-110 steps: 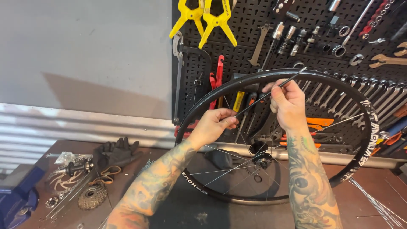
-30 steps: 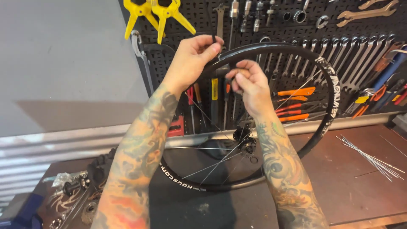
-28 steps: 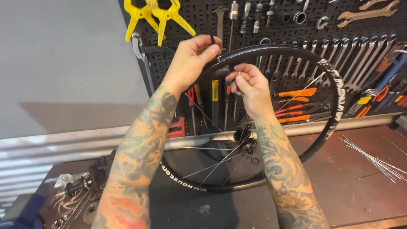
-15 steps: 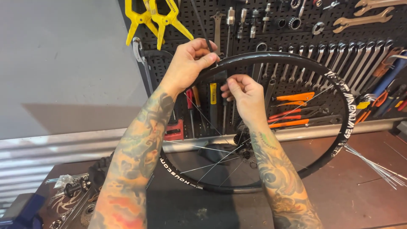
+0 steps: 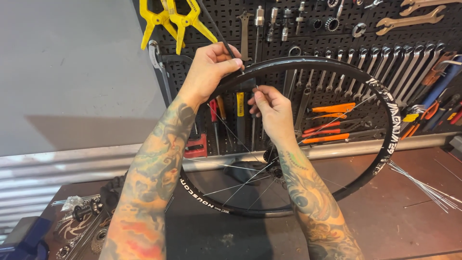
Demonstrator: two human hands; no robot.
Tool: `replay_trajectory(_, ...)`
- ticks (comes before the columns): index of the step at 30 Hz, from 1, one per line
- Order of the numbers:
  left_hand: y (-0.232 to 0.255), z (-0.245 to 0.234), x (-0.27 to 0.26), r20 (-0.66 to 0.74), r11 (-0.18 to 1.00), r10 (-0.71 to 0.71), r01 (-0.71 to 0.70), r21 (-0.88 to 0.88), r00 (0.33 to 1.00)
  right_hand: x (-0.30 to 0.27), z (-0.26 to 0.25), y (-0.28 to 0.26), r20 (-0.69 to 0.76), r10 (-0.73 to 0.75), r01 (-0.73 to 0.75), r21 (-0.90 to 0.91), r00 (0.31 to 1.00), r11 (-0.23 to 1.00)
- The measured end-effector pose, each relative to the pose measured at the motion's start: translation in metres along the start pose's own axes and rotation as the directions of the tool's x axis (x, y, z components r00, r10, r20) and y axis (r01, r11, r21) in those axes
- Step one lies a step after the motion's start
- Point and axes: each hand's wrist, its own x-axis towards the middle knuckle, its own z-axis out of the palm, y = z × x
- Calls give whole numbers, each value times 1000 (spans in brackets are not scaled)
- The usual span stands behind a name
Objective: Threading metal spokes through a bicycle hub and into the rim to lace a wheel.
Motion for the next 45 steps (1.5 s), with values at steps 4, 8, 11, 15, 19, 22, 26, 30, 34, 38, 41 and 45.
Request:
replay_trajectory(4,7,1,-2,-27,999,-33,34,32,999,-1,3,-7,-3,39,-39,-10,999,999)
replay_trajectory(8,10,0,-5,-6,993,-7,7,120,1000,-1,4,-5,4,24,-24,-2,1000,1000)
replay_trajectory(11,8,-1,-5,12,994,-11,10,112,1000,1,7,2,2,17,-17,41,1000,999)
replay_trajectory(15,5,1,-2,51,978,35,-45,202,998,6,12,5,5,8,-8,54,1000,998)
replay_trajectory(19,3,1,-3,45,980,51,-58,188,998,4,17,2,-5,-26,26,83,1000,996)
replay_trajectory(22,3,1,-3,36,984,42,-47,174,998,5,20,2,-6,-61,61,102,998,993)
replay_trajectory(26,3,1,-3,28,989,25,-29,144,999,9,23,3,-16,-70,72,124,997,990)
replay_trajectory(30,-13,-4,-1,7,998,67,-67,-23,998,14,27,22,-56,-197,204,177,979,963)
replay_trajectory(34,5,-3,-9,59,994,64,-69,87,996,12,26,13,4,-60,57,226,998,973)
replay_trajectory(38,5,-2,-9,78,999,47,-49,13,996,17,26,19,-6,-62,61,284,998,957)
replay_trajectory(41,19,4,-13,26,984,24,-29,175,999,17,27,15,-12,-51,53,250,999,967)
replay_trajectory(45,9,3,-8,-25,996,-13,15,85,1000,19,27,19,-18,-68,70,251,998,966)
